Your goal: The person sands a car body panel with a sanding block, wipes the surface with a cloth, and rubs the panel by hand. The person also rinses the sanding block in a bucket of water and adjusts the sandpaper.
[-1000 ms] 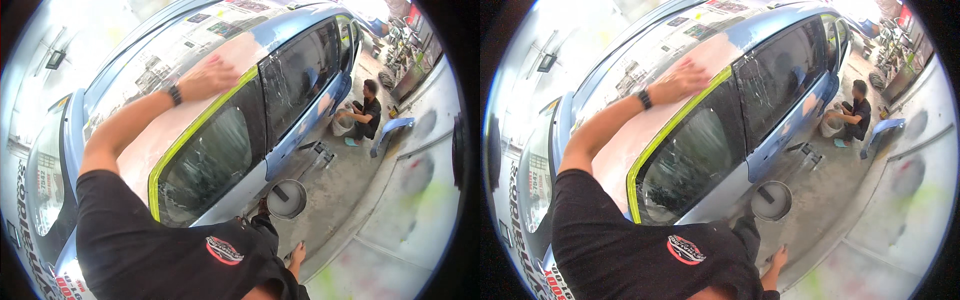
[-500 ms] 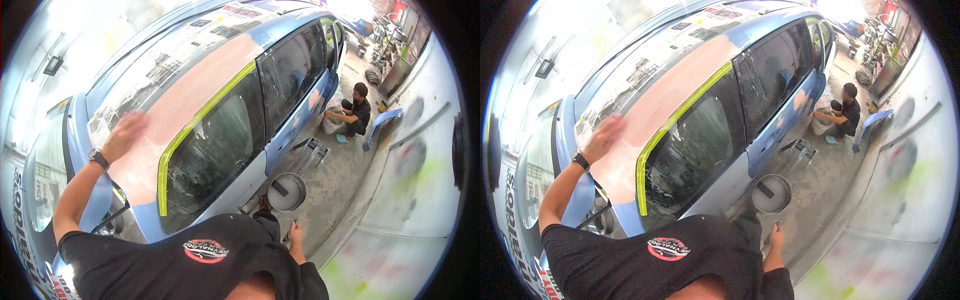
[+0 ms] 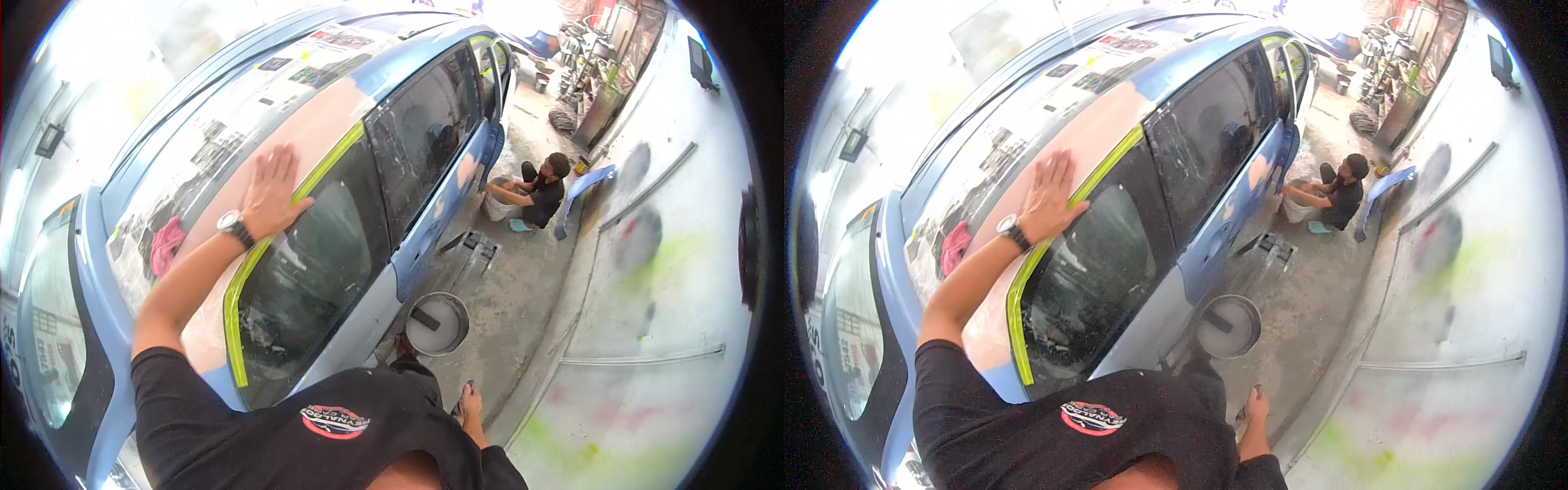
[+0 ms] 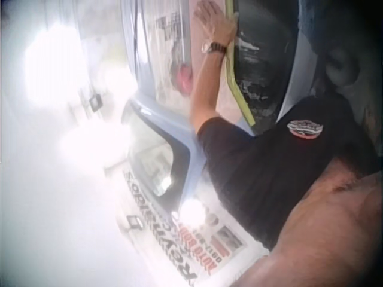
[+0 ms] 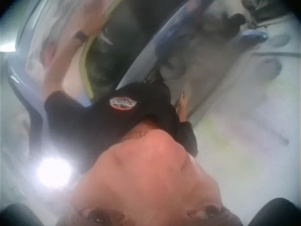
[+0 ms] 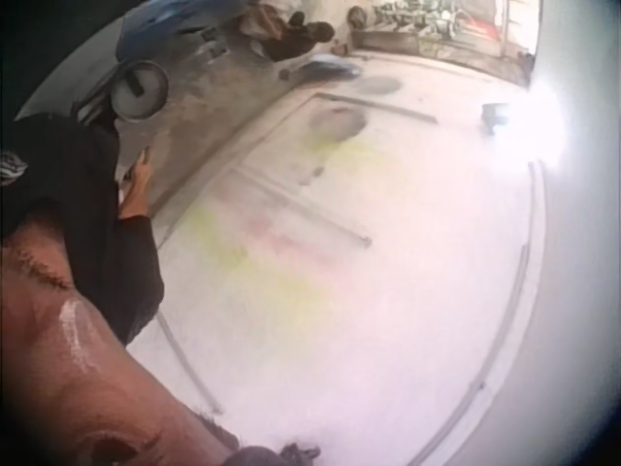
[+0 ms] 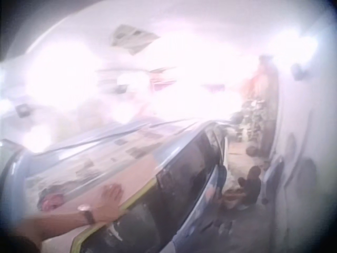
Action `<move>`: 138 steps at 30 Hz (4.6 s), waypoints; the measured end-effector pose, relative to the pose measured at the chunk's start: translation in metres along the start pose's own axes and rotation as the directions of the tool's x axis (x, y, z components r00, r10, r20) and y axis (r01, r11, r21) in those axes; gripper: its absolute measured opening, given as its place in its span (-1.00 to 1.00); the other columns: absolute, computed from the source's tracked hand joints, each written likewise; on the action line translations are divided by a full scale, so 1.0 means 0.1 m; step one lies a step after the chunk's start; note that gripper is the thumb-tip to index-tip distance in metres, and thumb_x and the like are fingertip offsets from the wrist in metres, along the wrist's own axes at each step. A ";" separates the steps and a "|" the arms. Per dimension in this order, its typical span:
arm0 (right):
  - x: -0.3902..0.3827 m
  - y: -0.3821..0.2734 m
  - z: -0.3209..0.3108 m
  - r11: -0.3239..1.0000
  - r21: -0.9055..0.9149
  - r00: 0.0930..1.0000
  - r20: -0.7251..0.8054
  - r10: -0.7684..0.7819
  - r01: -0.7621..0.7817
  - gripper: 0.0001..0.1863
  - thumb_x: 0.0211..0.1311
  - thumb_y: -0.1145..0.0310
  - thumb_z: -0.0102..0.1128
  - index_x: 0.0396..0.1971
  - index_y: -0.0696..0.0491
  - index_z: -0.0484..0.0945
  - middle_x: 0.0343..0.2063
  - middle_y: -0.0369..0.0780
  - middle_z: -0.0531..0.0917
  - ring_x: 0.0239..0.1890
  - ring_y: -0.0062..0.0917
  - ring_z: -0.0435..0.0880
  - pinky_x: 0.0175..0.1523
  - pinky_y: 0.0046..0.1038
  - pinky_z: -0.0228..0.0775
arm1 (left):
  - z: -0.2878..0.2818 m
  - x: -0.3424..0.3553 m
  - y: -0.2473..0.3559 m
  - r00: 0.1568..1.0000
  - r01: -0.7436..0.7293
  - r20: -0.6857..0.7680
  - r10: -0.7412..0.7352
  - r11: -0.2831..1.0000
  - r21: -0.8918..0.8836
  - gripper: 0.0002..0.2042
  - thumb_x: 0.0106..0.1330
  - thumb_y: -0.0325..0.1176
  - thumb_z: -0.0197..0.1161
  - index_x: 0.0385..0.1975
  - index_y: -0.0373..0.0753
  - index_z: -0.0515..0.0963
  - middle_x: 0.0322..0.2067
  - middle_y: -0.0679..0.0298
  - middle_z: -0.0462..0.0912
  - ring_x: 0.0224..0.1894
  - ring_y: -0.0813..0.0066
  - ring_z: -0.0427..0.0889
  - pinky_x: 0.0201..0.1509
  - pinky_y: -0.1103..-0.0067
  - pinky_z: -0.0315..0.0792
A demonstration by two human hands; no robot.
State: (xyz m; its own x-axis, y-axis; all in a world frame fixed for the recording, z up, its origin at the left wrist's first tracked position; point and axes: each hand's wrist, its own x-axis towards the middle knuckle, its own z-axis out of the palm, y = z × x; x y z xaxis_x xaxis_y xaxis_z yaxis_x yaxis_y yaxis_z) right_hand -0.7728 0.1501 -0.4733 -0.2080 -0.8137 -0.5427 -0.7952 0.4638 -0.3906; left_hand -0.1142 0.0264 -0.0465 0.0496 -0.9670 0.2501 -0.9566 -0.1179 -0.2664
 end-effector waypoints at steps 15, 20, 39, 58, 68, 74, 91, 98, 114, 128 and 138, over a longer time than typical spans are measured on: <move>-0.54 1.22 0.26 0.975 0.122 0.959 -0.194 0.207 -0.186 -0.39 0.52 -0.08 0.04 0.04 0.26 0.64 -0.13 0.16 0.75 0.02 0.13 0.70 0.11 -0.04 0.49 | 0.94 3.78 0.35 0.944 0.326 -0.070 -0.322 0.944 0.060 0.00 0.54 0.32 -0.05 0.56 -0.61 0.03 0.58 -0.35 0.07 0.65 -0.23 0.04 0.68 -0.06 -0.09; -0.43 1.34 0.79 0.973 0.124 0.943 -0.248 0.223 -0.197 -0.41 0.53 -0.06 0.04 0.00 0.26 0.65 -0.18 0.14 0.75 -0.05 0.12 0.70 0.06 -0.04 0.49 | 1.18 4.05 0.55 0.914 0.382 -0.209 -0.347 0.910 0.160 -0.06 0.56 0.26 -0.03 0.55 -0.60 0.09 0.55 -0.37 0.13 0.62 -0.29 0.09 0.67 -0.05 -0.08; 0.25 0.19 -0.23 0.990 0.141 0.993 -0.113 0.025 -0.008 -0.26 0.58 -0.08 0.05 0.27 0.39 0.54 0.21 0.20 0.66 0.28 0.11 0.62 0.40 -0.09 0.41 | 0.36 1.12 0.14 0.989 0.042 -0.143 -0.028 0.994 0.099 -0.05 0.50 0.23 0.12 0.57 -0.52 0.10 0.61 -0.18 0.05 0.67 -0.12 -0.01 0.73 0.05 -0.15; -0.21 0.06 -0.29 0.999 -0.015 0.999 0.021 -0.048 0.049 -0.34 0.58 -0.08 0.00 0.14 0.31 0.63 0.07 0.21 0.71 0.16 0.16 0.65 0.27 -0.01 0.43 | 0.09 0.22 -0.11 0.933 0.349 -0.089 -0.349 0.937 -0.010 -0.03 0.50 0.20 0.15 0.60 -0.50 0.01 0.61 -0.25 0.01 0.68 -0.18 -0.03 0.69 -0.06 -0.11; -0.24 0.71 -0.17 0.999 0.007 0.998 0.056 0.039 -0.039 -0.34 0.57 -0.10 -0.02 0.11 0.28 0.65 -0.05 0.25 0.73 0.08 0.26 0.66 0.14 0.09 0.47 | 0.25 0.50 0.16 0.930 0.366 -0.109 -0.351 0.910 0.194 -0.05 0.51 0.23 0.07 0.59 -0.52 0.04 0.61 -0.25 0.02 0.67 -0.16 -0.01 0.71 0.00 -0.14; 0.22 0.68 -0.03 0.976 -0.212 0.999 0.027 -0.044 0.048 -0.32 0.55 -0.14 -0.02 0.14 0.24 0.65 -0.02 0.25 0.72 0.11 0.25 0.65 0.19 0.09 0.47 | 0.20 -0.10 0.45 0.972 0.228 -0.090 -0.216 0.958 0.171 -0.02 0.45 0.25 0.15 0.60 -0.47 0.08 0.65 -0.11 -0.01 0.69 -0.08 -0.08 0.72 0.04 -0.18; 0.20 0.04 -0.59 0.999 0.028 0.992 0.125 -0.034 0.031 -0.29 0.62 -0.05 -0.06 0.37 0.33 0.48 0.33 0.25 0.53 0.40 0.14 0.48 0.49 -0.12 0.30 | 0.63 1.92 -0.03 0.983 -0.160 -0.081 0.166 0.984 0.077 0.00 0.46 0.38 0.06 0.58 -0.44 0.12 0.63 -0.08 0.07 0.69 0.00 -0.02 0.73 0.04 -0.16; -0.16 0.46 -0.40 0.995 0.044 0.996 0.034 0.087 -0.088 -0.30 0.61 -0.04 -0.09 0.25 0.38 0.54 0.17 0.28 0.64 0.26 0.22 0.58 0.36 -0.03 0.39 | 0.58 2.57 -0.01 0.977 -0.208 0.069 0.200 0.965 0.157 0.00 0.51 0.42 -0.06 0.61 -0.43 0.07 0.67 -0.04 -0.04 0.72 0.08 -0.14 0.75 0.06 -0.22; 0.31 -0.30 -0.18 0.994 0.082 0.998 -0.031 -0.063 0.065 -0.18 0.56 -0.18 0.00 0.37 0.33 0.48 0.30 0.17 0.60 0.40 0.06 0.53 0.49 -0.18 0.33 | -0.16 -0.22 -0.41 0.967 -0.236 0.077 0.242 0.968 -0.082 0.00 0.46 0.28 0.15 0.62 -0.41 0.01 0.66 -0.10 -0.07 0.72 0.00 -0.16 0.73 0.00 -0.24; -0.02 0.11 0.27 0.990 0.039 0.985 0.101 -0.140 0.136 -0.35 0.54 -0.13 0.03 0.21 0.18 0.61 0.06 0.10 0.74 0.17 0.06 0.69 0.27 -0.03 0.45 | -0.51 -0.87 -0.41 0.957 -0.164 0.230 0.176 0.984 -0.070 0.04 0.40 0.23 0.25 0.64 -0.40 -0.03 0.67 -0.07 -0.09 0.72 0.03 -0.14 0.72 -0.03 -0.27; -0.05 0.43 0.04 0.997 0.039 0.998 -0.006 0.066 -0.065 -0.36 0.57 -0.09 0.00 0.28 0.18 0.58 0.12 0.14 0.71 0.20 0.10 0.65 0.30 -0.05 0.43 | 0.53 2.01 -0.01 0.967 -0.246 -0.022 0.254 0.952 0.182 -0.01 0.51 0.39 -0.02 0.59 -0.44 0.10 0.62 -0.12 0.07 0.69 -0.01 -0.02 0.71 -0.05 -0.16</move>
State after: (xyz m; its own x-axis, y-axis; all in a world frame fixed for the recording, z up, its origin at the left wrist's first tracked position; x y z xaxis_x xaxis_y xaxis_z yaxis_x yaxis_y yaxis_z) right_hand -0.8042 0.1757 -0.4901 -0.2633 -0.7836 -0.5627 -0.7568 0.5295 -0.3832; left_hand -0.0878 -0.1795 -0.0455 -0.2011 -0.9600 0.1949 -0.8706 0.0840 -0.4848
